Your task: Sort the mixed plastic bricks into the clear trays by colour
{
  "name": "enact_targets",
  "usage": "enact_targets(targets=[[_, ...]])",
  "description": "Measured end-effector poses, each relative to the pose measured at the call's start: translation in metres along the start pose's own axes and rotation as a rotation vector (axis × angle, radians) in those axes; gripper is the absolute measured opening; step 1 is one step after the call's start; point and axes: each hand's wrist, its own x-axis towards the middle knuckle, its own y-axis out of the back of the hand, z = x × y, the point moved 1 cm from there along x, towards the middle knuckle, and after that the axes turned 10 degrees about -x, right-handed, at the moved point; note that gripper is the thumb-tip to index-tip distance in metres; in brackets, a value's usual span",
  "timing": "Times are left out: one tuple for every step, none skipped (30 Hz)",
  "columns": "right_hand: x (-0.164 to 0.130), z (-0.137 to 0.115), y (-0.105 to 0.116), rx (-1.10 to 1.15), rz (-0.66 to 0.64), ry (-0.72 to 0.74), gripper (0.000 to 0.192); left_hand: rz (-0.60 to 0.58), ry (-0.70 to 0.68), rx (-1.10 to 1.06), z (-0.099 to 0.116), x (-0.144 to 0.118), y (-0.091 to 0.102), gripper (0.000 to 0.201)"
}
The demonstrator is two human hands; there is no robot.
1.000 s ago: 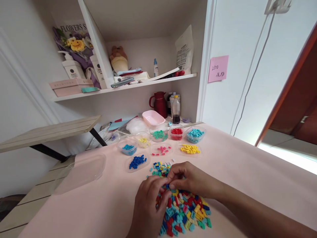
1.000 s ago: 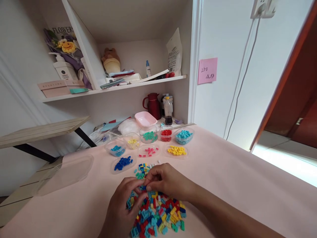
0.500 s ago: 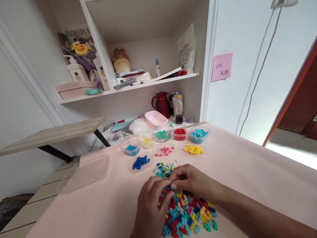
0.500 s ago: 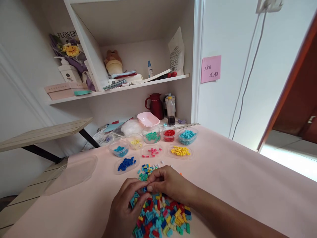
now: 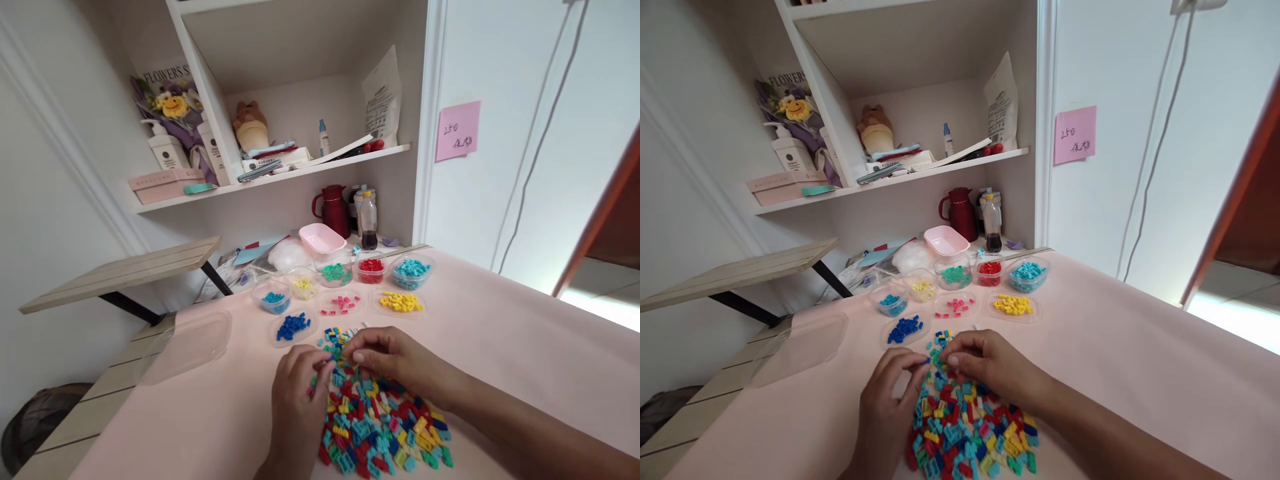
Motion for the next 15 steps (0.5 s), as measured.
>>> enact_targets(targets=[[0.000,-0.001,0.002,-0.005,0.030,0.000,0.034,0.075,0.027,0.026,-0.004,0.003,0.005,0.007],[0.001,-0.002,0.005,-0.010,0.055,-0.004,0.035,0.148,0.059,0.053,-0.008,0.006,0.009,0.008],[0.002,-0.002,0.008,-0.015,0.076,-0.010,0.037,0.214,0.086,0.075,-0.012,0.009,0.014,0.009],[0.003,-0.001,0.011,-0.020,0.092,-0.015,0.038,0.277,0.115,0.090,-0.017,0.011,0.018,0.009],[0.004,0.000,0.013,-0.021,0.105,-0.019,0.040,0.328,0.143,0.092,-0.021,0.013,0.021,0.010],[0.005,0.002,0.016,-0.020,0.117,-0.024,0.041,0.370,0.173,0.084,-0.026,0.014,0.022,0.010],[0.006,0.004,0.017,-0.022,0.120,-0.030,0.042,0.403,0.207,0.068,-0.031,0.014,0.023,0.009],[0.006,0.006,0.018,-0.029,0.120,-0.036,0.043,0.422,0.233,0.057,-0.035,0.014,0.023,0.009],[0.007,0.008,0.019,-0.042,0.116,-0.040,0.043,0.436,0.259,0.046,-0.039,0.013,0.023,0.010],[0.008,0.010,0.019,-0.059,0.111,-0.042,0.043,0.446,0.281,0.038,-0.043,0.013,0.022,0.010],[0.008,0.011,0.019,-0.076,0.107,-0.042,0.043,0.455,0.303,0.031,-0.047,0.012,0.022,0.011],[0.008,0.012,0.019,-0.089,0.105,-0.041,0.043,0.466,0.328,0.022,-0.051,0.011,0.021,0.011],[0.009,0.013,0.019,-0.098,0.105,-0.039,0.043,0.478,0.356,0.012,-0.054,0.010,0.021,0.013],[0.009,0.013,0.019,-0.101,0.105,-0.037,0.043,0.489,0.385,0.002,-0.058,0.009,0.021,0.014],[0.009,0.013,0.018,-0.102,0.105,-0.038,0.043,0.498,0.412,-0.008,-0.061,0.008,0.022,0.016]])
